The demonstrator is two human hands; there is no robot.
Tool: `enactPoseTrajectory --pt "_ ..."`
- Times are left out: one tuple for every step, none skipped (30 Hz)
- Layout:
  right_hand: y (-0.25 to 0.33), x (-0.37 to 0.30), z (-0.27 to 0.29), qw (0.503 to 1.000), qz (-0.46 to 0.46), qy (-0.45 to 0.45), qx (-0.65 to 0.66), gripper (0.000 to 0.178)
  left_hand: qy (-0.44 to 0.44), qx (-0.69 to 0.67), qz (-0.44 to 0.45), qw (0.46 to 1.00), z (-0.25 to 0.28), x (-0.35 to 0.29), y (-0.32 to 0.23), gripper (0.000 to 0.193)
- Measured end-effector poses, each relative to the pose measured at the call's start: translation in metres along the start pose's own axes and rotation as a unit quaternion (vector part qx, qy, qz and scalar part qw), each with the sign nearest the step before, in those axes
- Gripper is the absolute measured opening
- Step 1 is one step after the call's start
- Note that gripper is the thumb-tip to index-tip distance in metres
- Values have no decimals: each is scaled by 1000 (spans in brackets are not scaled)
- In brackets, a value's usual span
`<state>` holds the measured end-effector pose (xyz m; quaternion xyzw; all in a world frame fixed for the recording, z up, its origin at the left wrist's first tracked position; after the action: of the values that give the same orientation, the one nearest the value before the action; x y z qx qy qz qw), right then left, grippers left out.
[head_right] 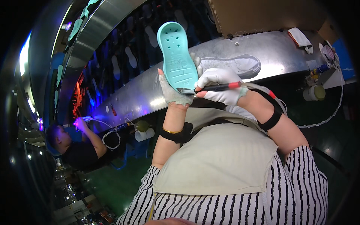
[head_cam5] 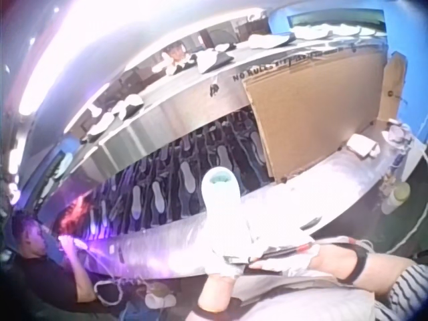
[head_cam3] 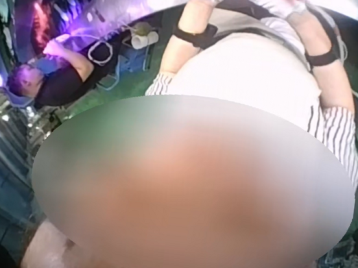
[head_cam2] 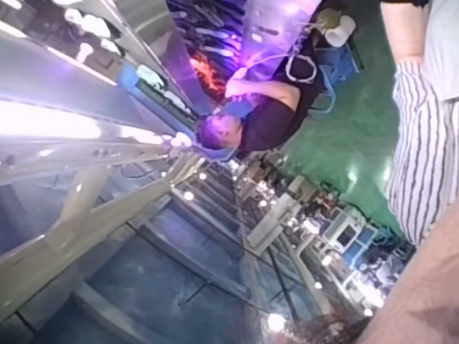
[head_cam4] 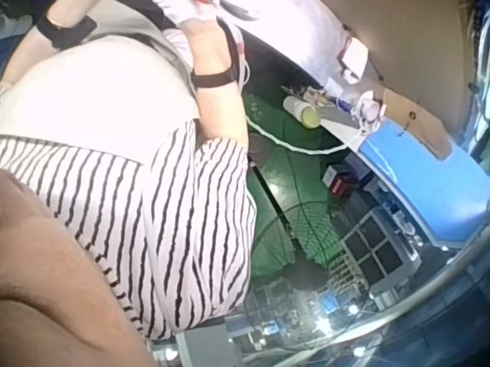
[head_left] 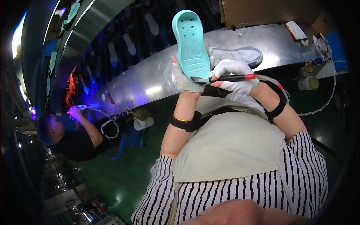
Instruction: Apply adhesive to shoe outsoles using a precision applicator tool.
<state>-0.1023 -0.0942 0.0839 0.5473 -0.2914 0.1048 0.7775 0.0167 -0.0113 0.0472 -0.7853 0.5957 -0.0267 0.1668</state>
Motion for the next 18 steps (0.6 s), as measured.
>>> enactPoseTrajectory --pt "-2 0 1 998 -41 -14 55 12 13 -6 27 1000 0 -1 0 75" --pt "-6 0 1 990 -82 -28 109 11 13 -7 28 1000 0 0 -1 75" --pt "-13 -1 3 983 -92 -62 149 11 27 14 32 999 -2 1 -2 75" --pt "-9 2 5 984 -83 -79 135 11 40 34 35 998 -5 1 -2 75" --pt "-12 0 4 987 -73 -79 123 11 17 58 18 998 -7 0 -4 75" --pt "-15 0 2 989 -61 -77 111 11 17 59 16 998 -7 1 -6 75" --pt "-14 -3 0 986 -91 -71 118 10 26 57 31 998 -6 3 -9 76" --pt "-12 -7 -4 983 -121 -64 124 10 36 54 46 997 -5 4 -10 77" --pt "-13 -11 -10 969 -168 -71 168 10 36 55 46 997 -3 4 -12 77" --pt "-10 -14 -11 961 -190 -76 184 9 32 51 47 997 0 5 -14 78" --pt "-14 -20 -10 936 -247 -91 233 8 28 48 49 997 1 5 -15 79" --pt "-18 -25 -9 905 -302 -107 281 9 27 48 49 997 0 4 -16 79" --pt "-14 -21 -5 906 -279 -117 295 10 31 59 61 996 -3 3 -15 78" --pt "-9 -15 -1 907 -256 -128 308 11 35 70 74 994 -6 2 -14 78" --pt "-11 -13 4 914 -256 -154 274 11 18 85 68 994 -11 1 -13 72" --pt "-10 -9 7 923 -251 -152 250 9 19 85 69 994 -10 1 -13 72" --pt "-9 -3 6 938 -222 -150 218 11 27 71 85 993 -8 3 -13 72" --pt "-9 2 6 952 -192 -145 188 12 33 59 97 993 -8 3 -13 72"
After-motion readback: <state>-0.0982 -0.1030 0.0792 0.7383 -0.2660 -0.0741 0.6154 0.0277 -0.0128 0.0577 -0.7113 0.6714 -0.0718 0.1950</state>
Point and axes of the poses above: each hand's wrist, its own x-axis towards the middle knuckle, its own z-axis out of the back of the hand, y = z × x, the point moved 4 cm from there along x, towards the middle knuckle, and after that the axes turned 10 degrees about z, right-handed, at the moved point
